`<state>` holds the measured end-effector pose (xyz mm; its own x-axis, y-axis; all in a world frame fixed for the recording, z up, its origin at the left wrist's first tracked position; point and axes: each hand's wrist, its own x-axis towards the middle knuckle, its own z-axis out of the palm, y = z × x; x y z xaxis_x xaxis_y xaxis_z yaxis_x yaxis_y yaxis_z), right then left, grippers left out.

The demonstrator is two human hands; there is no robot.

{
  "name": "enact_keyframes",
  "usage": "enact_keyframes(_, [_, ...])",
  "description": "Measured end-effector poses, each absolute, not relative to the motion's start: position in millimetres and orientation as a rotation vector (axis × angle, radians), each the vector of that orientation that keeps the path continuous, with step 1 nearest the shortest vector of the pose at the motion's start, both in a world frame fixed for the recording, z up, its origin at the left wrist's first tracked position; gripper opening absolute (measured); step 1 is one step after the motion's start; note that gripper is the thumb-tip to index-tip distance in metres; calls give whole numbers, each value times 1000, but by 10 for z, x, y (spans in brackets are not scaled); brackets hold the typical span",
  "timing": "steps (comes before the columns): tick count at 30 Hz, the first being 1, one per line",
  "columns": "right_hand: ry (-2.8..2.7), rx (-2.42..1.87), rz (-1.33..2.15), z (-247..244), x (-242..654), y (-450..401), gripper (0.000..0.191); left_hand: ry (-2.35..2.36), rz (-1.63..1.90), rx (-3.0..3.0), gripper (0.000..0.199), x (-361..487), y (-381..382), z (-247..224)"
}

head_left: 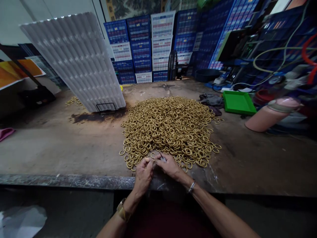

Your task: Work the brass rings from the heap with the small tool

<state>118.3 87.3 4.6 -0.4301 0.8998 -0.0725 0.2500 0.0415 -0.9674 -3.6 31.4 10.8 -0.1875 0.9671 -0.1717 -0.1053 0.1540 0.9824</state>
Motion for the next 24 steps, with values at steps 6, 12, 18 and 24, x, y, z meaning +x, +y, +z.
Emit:
enact_keyframes(6, [-1629,-1245,1449,40,1175,869,19,1325,1099,876,35,-28,311,110])
enact_keyframes(12, [-1621,-1244,1482,23,1169,878,20,1223,1092,826,34,-34,294,73])
enact_keyframes(18, [-1710,-1300,1281,-7,1223,897,17,1171,1149,757,33,-36,284,130])
enact_keyframes(24, [-2262,-1126,883,18,1274,750,14,1235,1178,829,33,-21,292,145])
